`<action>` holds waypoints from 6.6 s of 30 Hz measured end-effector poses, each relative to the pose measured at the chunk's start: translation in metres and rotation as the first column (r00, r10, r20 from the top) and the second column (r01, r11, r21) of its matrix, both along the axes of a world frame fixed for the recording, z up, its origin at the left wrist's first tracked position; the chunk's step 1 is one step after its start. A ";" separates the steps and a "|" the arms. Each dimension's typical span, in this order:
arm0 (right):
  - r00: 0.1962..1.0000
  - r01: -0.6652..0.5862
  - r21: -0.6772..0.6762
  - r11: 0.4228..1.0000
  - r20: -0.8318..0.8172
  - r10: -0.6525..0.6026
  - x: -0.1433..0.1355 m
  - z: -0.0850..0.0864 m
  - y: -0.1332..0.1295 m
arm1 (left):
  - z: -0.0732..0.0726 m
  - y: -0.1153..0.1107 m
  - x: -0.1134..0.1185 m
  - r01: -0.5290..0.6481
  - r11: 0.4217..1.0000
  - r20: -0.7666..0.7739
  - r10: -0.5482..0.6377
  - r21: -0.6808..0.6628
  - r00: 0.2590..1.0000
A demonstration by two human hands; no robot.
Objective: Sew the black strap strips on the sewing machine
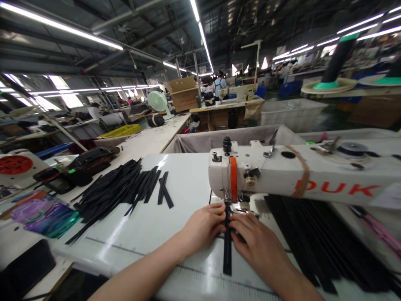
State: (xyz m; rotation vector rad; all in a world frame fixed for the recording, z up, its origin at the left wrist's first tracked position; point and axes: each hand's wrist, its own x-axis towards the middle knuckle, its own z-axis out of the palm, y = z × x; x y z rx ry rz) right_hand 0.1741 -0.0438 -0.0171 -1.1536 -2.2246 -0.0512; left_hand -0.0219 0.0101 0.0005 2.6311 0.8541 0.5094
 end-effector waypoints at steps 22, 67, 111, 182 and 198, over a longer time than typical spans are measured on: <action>0.997 -0.010 -0.083 0.997 -0.080 0.003 -0.005 0.009 -0.003 | 0.003 0.000 0.009 -0.095 0.995 -0.001 0.095 0.026 0.996; 0.980 0.090 0.045 0.995 0.173 -0.096 0.000 -0.009 0.009 | -0.014 -0.006 0.021 -0.196 0.960 0.015 0.197 0.200 0.980; 0.988 0.104 -0.001 0.995 0.112 -0.104 -0.001 -0.006 0.008 | -0.006 0.004 0.020 -0.164 0.960 -0.029 0.175 0.228 0.984; 0.964 -0.241 -0.692 0.681 -0.252 0.085 -0.021 0.016 -0.017 | 0.057 0.015 -0.041 0.477 0.469 0.579 0.094 -0.743 0.810; 0.961 -0.164 -0.464 0.870 -0.273 0.036 -0.015 0.031 -0.026 | 0.043 0.035 -0.047 0.355 0.611 0.581 0.218 -0.708 0.784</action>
